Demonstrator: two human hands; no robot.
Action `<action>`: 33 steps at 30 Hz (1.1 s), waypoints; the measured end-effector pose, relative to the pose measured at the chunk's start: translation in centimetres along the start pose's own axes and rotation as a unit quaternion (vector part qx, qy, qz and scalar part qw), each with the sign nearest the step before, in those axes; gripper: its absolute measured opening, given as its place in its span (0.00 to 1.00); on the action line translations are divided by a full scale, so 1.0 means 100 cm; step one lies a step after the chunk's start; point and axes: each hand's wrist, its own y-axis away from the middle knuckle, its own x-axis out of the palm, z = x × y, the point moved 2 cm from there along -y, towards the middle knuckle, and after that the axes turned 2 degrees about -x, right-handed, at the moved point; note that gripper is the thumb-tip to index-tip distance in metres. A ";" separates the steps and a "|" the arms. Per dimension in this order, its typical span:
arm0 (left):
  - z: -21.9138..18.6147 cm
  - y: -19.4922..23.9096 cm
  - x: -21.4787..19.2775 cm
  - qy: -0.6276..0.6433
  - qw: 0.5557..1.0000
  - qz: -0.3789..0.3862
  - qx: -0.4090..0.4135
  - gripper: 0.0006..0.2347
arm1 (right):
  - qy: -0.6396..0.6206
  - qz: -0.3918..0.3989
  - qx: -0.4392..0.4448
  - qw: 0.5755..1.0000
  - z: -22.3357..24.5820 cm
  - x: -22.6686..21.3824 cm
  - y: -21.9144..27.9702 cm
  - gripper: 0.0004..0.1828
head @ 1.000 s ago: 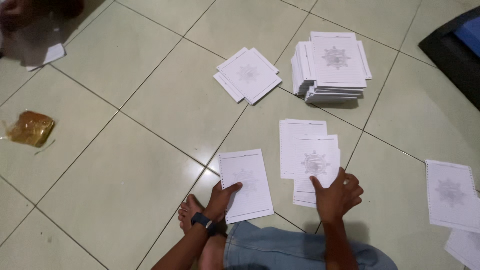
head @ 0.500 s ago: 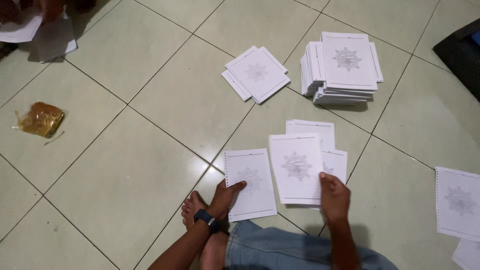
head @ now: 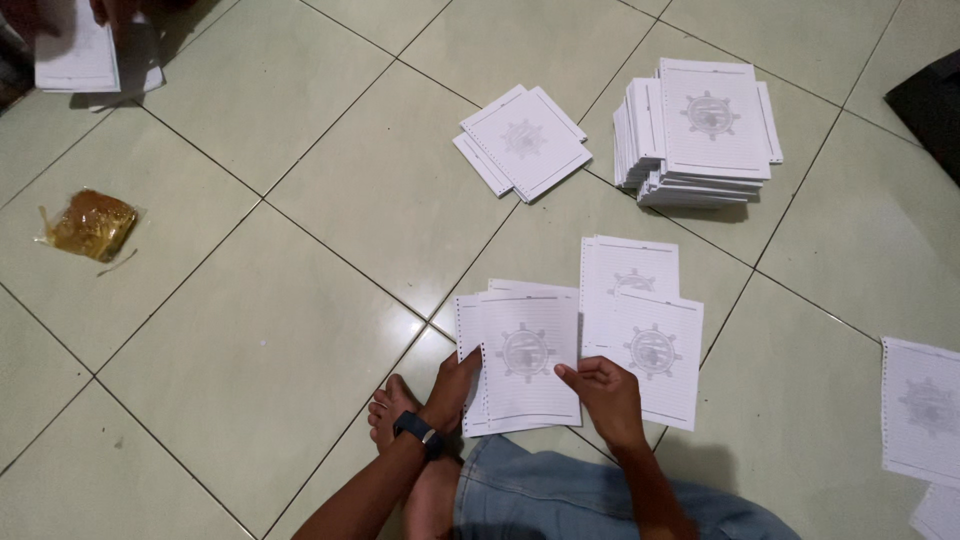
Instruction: The person sits on a tiled floor and repeatedly picks up sheets of paper, aligns them, and places them into a growing stack. The person handles the papers by hand, occasionally flipping through them before stacking.
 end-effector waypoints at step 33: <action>0.002 -0.003 -0.006 -0.076 0.993 0.018 0.086 0.17 | 0.148 -0.212 -0.104 0.960 -0.027 -0.059 -0.038 0.22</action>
